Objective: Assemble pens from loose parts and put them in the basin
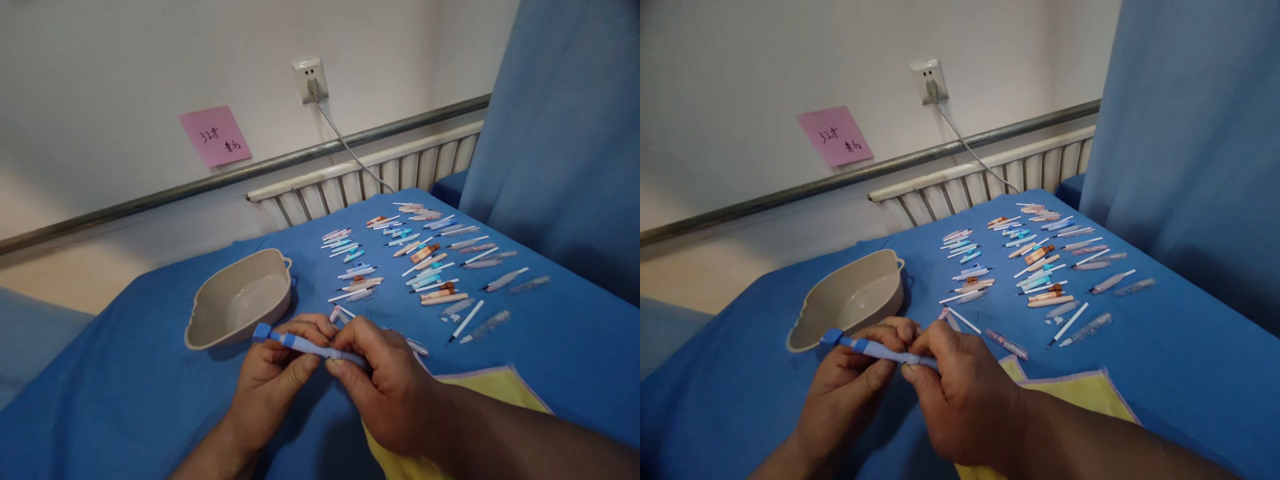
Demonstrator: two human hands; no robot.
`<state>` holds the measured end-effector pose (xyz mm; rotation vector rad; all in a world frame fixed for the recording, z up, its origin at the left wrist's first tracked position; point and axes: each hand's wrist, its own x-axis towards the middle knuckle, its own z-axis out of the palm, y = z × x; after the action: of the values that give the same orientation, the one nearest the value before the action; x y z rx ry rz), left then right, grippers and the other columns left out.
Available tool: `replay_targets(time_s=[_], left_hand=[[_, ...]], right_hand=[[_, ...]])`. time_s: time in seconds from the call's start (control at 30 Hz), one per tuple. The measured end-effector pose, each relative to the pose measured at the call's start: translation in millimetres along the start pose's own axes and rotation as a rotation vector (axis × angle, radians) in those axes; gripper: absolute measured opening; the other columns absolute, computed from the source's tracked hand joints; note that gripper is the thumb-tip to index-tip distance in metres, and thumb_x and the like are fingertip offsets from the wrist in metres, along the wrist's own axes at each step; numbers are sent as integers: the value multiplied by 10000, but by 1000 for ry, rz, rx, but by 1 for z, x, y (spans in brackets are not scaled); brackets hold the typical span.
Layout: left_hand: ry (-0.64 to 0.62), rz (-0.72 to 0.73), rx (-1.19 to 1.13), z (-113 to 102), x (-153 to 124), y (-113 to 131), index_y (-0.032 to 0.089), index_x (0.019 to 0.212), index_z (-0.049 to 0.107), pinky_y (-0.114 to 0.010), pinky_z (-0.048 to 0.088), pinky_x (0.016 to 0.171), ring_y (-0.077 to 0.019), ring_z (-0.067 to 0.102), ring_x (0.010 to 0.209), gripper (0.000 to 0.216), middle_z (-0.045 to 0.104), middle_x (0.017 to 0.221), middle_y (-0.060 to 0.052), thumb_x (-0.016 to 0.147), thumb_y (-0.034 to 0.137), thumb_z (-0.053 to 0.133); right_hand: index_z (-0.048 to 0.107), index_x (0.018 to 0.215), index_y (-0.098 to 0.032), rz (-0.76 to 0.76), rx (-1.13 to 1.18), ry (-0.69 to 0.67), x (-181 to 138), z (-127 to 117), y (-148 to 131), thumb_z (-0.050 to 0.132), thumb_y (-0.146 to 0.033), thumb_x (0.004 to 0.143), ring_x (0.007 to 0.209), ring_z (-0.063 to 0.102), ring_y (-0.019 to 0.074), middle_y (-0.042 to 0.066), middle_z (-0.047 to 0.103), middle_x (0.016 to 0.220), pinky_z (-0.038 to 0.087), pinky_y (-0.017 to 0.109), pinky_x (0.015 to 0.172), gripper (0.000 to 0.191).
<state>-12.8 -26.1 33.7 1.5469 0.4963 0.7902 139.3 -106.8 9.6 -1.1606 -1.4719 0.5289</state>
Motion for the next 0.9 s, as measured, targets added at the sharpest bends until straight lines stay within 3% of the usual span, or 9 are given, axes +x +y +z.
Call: replay_targets(time_s=[0.13,0.23,0.3,0.47,0.77,0.9], left_hand=[[-9,2,28,3,-3,1,234,959,714,-329,415,953,-222,531,1063,170,623,1060,-61,818,213,622],[28,-12,12,8,-3,2,240,1039,679,-340,404,978,-253,495,1136,299,615,1108,-70,743,273,710],[76,-1,-23,11,-3,3,245,986,666,-330,428,952,-239,516,1100,300,619,1064,-55,701,296,746],[180,11,49,10,0,4,204,758,653,-259,458,873,-171,556,940,68,616,927,-29,730,193,714],[176,-10,32,14,-1,5,227,822,713,-222,480,820,-153,567,899,102,605,924,-20,757,158,675],[189,-16,58,13,-2,3,245,838,721,-235,478,835,-161,577,920,116,618,972,-12,758,174,676]], right_hand=[[500,884,-194,-35,28,-2,1,0,1,534,-117,827,701,569,116,-5,614,790,417,215,670,101],[514,926,-192,-62,20,-8,1,0,1,518,-101,830,731,583,120,6,627,832,421,219,686,132],[518,931,-192,-66,5,-7,1,-1,1,516,-106,833,719,583,122,6,626,820,419,222,674,130],[515,931,-186,-83,-16,-21,2,-2,1,516,-119,840,684,571,120,5,619,789,414,223,649,113],[516,920,-205,-33,0,-18,1,1,3,525,-107,831,661,565,118,-15,609,763,420,234,626,133],[480,1094,-197,-77,82,6,3,3,4,503,-77,842,805,611,136,22,650,920,470,247,720,280]])
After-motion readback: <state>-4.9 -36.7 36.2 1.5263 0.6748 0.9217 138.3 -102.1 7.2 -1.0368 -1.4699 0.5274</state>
